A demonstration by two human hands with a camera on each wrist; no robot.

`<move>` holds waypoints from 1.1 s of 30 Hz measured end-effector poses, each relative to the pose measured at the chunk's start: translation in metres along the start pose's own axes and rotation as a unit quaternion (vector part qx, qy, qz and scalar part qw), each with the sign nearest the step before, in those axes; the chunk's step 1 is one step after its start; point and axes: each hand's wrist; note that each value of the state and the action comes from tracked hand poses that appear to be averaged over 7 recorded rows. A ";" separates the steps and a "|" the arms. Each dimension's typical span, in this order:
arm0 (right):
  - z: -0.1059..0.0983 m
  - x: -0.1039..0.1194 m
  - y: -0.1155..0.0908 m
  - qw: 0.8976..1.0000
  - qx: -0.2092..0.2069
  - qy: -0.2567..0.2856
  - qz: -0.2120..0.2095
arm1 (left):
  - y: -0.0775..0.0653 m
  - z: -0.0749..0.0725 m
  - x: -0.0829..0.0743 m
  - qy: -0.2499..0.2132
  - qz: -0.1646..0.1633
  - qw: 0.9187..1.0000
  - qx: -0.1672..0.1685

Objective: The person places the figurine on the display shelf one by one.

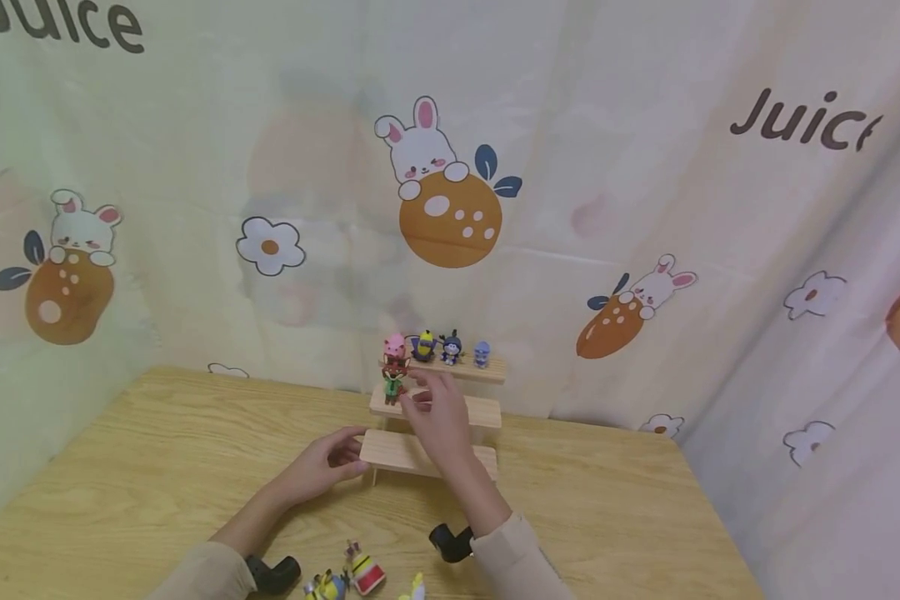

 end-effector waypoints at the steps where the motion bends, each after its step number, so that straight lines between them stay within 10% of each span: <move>1: -0.002 -0.001 -0.003 1.000 0.002 -0.001 -0.005 | 0.000 0.001 0.000 -0.001 -0.001 1.000 -0.001; 9: -0.018 -0.008 -0.036 0.994 0.091 -0.051 -0.027 | 0.001 0.003 0.002 -0.004 -0.002 1.000 -0.001; 21: -0.026 -0.020 -0.077 0.940 0.335 -0.012 -0.069 | 0.002 0.001 0.001 -0.004 -0.002 1.000 -0.015; 33: -0.053 -0.021 -0.084 0.841 0.526 0.070 -0.101 | -0.001 0.004 -0.004 0.002 -0.021 1.000 -0.014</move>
Point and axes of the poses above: each hand's wrist, its own y-axis towards the middle knuckle, its own z-axis out of the palm, x = y × z, and after that the axes turned 6 degrees about -y, right-handed
